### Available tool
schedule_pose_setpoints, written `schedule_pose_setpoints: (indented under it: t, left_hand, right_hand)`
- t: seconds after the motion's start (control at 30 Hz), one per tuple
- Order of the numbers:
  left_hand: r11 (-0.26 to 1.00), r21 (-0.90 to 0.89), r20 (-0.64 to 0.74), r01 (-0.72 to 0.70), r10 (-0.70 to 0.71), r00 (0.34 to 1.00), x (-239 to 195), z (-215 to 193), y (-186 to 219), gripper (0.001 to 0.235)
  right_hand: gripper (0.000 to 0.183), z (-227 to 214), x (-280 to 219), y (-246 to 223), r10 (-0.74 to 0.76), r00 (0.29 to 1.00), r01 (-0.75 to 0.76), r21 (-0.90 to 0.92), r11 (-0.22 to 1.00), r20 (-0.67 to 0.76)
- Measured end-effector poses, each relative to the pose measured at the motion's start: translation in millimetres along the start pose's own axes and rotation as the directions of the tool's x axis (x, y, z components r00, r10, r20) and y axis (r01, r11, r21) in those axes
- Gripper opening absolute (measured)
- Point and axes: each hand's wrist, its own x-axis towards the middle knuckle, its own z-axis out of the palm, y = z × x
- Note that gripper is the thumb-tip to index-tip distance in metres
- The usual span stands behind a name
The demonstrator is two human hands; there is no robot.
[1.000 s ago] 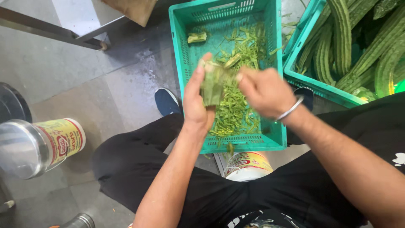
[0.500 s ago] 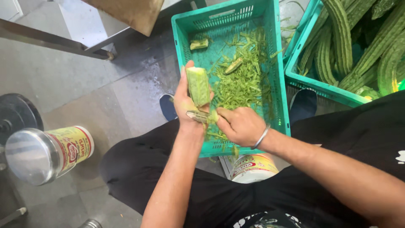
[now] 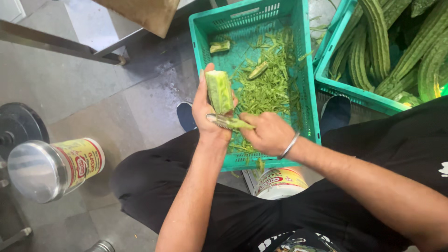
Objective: The person sits on the floor and uses a peeler to remove the outer skin of long green vegetables, likely bitter melons. The peels fall into a green crate below. The person handles multiple vegetables one at a time, rotating them to peel all sides.
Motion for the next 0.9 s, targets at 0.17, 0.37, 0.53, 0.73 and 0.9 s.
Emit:
schedule_pose_setpoints:
  t: [0.17, 0.37, 0.53, 0.73, 0.9]
  left_hand:
    - [0.984, 0.142, -0.148, 0.103, -0.081, 0.986, -8.3, 3.8, -9.4, 0.050]
    - [0.993, 0.007, -0.287, 0.115, -0.108, 0.952, -5.9, -0.5, -15.5, 0.047]
    - [0.998, -0.062, -0.051, -0.033, 0.030, 0.998, 0.1, -5.5, -5.2, 0.041]
    - [0.992, 0.102, -0.176, 0.078, -0.060, 0.983, -14.9, 8.5, -13.6, 0.044]
    - [0.992, 0.071, -0.154, 0.108, -0.096, 0.983, -12.1, 8.9, -15.6, 0.043]
  right_hand:
    - [0.022, -20.2, 8.3, 19.9, 0.039, 0.986, -0.034, 0.033, 0.999, -0.162]
    - [0.024, 5.7, 0.0, 29.0, -0.082, 0.991, 0.058, -0.217, 0.974, -0.105]
    - [0.025, 13.5, -6.0, 2.7, -0.039, 0.997, 0.046, 0.103, 0.994, -0.073]
    - [0.026, -27.8, 12.3, 18.9, 0.074, 0.974, -0.071, 0.023, 0.997, -0.215]
    - [0.024, -12.6, 1.0, 18.8, -0.146, 0.983, 0.108, -0.298, 0.948, -0.108]
